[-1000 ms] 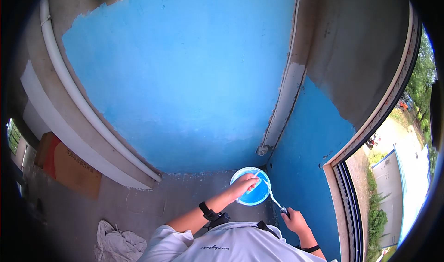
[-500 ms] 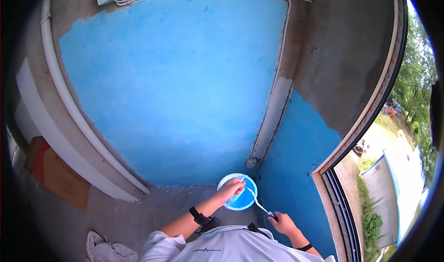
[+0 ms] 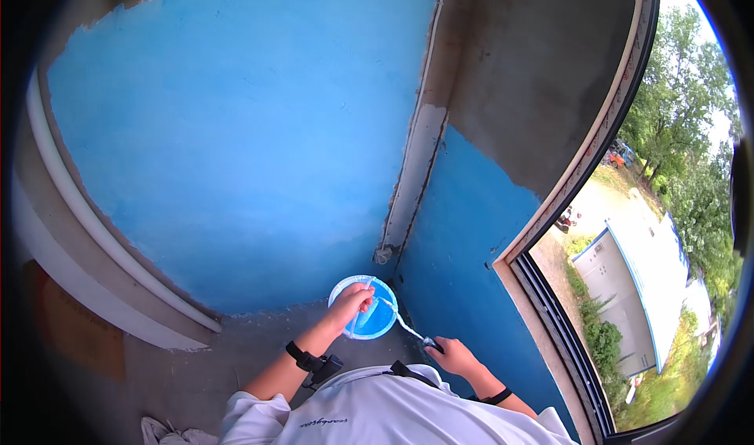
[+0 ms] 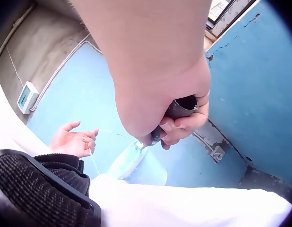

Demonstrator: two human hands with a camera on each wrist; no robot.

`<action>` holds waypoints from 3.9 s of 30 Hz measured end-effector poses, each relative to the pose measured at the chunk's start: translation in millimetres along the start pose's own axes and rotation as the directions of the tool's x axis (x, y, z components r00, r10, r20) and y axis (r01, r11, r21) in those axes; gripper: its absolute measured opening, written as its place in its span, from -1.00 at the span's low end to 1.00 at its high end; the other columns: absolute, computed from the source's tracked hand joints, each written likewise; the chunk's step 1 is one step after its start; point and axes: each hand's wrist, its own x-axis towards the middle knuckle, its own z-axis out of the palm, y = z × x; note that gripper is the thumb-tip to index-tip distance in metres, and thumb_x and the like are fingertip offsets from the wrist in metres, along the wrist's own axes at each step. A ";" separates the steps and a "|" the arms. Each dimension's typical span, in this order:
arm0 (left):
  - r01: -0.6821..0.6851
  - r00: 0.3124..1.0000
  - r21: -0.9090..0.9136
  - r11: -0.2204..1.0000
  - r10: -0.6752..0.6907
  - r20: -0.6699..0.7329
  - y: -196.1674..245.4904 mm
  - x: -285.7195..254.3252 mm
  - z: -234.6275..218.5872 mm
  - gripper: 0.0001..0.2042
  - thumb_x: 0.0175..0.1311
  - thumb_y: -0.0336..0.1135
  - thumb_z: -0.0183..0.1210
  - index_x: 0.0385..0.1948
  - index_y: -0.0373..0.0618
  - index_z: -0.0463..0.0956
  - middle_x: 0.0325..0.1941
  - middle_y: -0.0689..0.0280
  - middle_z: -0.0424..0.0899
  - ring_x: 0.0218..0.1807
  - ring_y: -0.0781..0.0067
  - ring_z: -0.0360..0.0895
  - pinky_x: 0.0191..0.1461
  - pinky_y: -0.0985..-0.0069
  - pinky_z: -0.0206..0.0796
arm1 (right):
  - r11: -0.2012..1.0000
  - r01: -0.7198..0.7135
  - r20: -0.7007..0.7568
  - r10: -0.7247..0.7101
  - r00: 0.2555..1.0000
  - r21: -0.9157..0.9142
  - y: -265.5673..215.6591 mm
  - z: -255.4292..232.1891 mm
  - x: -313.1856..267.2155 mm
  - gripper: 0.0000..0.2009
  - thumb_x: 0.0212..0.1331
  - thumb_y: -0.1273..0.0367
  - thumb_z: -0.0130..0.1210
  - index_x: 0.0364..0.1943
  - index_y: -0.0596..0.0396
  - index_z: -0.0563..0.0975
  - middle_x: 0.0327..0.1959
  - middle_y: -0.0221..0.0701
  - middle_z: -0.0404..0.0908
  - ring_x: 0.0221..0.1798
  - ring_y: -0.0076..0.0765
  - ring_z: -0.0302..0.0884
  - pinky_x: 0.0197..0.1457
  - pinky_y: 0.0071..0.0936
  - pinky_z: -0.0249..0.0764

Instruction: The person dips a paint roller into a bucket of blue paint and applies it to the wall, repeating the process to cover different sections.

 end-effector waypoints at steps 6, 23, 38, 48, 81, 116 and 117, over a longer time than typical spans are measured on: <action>0.042 0.999 0.009 0.999 -0.042 0.005 -4.5 -11.5 -4.9 -0.76 0.37 -0.20 0.03 -0.14 -0.15 0.52 -0.38 0.43 0.51 -0.36 0.67 0.41 -0.21 0.67 0.26 | 0.999 -0.038 -0.010 0.038 0.999 -0.026 0.1 21.5 -5.0 -0.68 0.27 0.15 0.09 -0.29 0.17 0.55 -0.50 -0.06 0.59 -0.41 0.13 0.56 -0.31 -0.12 0.45; 0.246 0.813 -0.264 0.933 -0.347 -0.467 -168.3 -172.9 -112.3 -0.82 0.18 -0.38 0.04 -0.19 -0.17 0.38 -0.48 0.44 0.34 -0.41 0.64 0.23 -0.23 0.60 0.13 | 0.983 0.182 0.508 -0.156 0.847 -0.001 -7.2 202.8 69.3 -0.72 0.30 0.17 0.03 -0.26 0.13 0.46 -0.54 -0.18 0.61 -0.47 0.00 0.61 -0.40 -0.16 0.53; 0.119 0.325 -0.372 0.920 -0.391 -0.861 -245.3 -294.7 -107.8 -0.65 0.07 -0.18 0.16 -0.19 -0.22 0.38 -0.54 0.44 0.31 -0.46 0.62 0.21 -0.29 0.61 0.06 | 0.886 0.402 0.756 -0.425 0.498 0.233 -12.6 355.2 101.1 -0.76 0.31 0.17 0.04 -0.30 0.06 0.42 -0.56 -0.34 0.53 -0.57 -0.14 0.57 -0.53 -0.25 0.49; 0.125 0.670 -0.322 0.939 -0.319 -0.671 -204.6 -242.7 -127.9 -0.69 0.14 -0.23 0.05 -0.12 -0.18 0.37 -0.50 0.41 0.32 -0.39 0.61 0.25 -0.16 0.60 0.11 | 0.905 0.423 0.721 -0.321 0.614 0.043 -30.8 265.8 127.9 -0.73 0.33 0.17 0.00 -0.27 0.11 0.43 -0.56 -0.23 0.59 -0.48 -0.03 0.62 -0.44 -0.17 0.53; 0.000 0.997 -0.193 0.981 -0.014 -0.070 7.2 2.0 34.7 -0.77 0.37 -0.28 -0.09 -0.11 -0.22 0.41 -0.53 0.50 0.26 -0.45 0.67 0.19 -0.22 0.60 0.13 | 0.994 0.081 -0.088 -0.075 0.993 0.073 57.6 1.9 0.4 -0.75 0.23 0.25 0.15 -0.33 0.19 0.48 -0.58 -0.04 0.53 -0.43 0.18 0.53 -0.38 -0.08 0.41; 0.041 0.999 -0.004 0.999 -0.041 0.018 29.4 113.9 -22.9 -0.77 0.37 -0.20 -0.03 -0.26 -0.17 0.48 -0.60 0.53 0.23 -0.55 0.71 0.15 -0.36 0.61 0.12 | 0.384 -0.144 0.052 0.239 0.970 0.912 58.5 -32.5 74.6 -0.72 0.44 0.22 -0.08 -0.29 0.18 0.44 -0.66 -0.52 0.26 -0.66 -0.58 0.19 -0.59 -0.58 0.15; 0.042 0.998 0.016 0.999 -0.042 0.044 27.0 113.0 -33.4 -0.77 0.37 -0.20 -0.03 -0.26 -0.17 0.48 -0.60 0.53 0.23 -0.55 0.71 0.15 -0.36 0.61 0.12 | 0.343 -0.104 0.026 0.223 0.974 0.934 52.3 -36.5 84.7 -0.71 0.44 0.20 -0.09 -0.29 0.17 0.43 -0.67 -0.52 0.26 -0.66 -0.57 0.19 -0.58 -0.58 0.15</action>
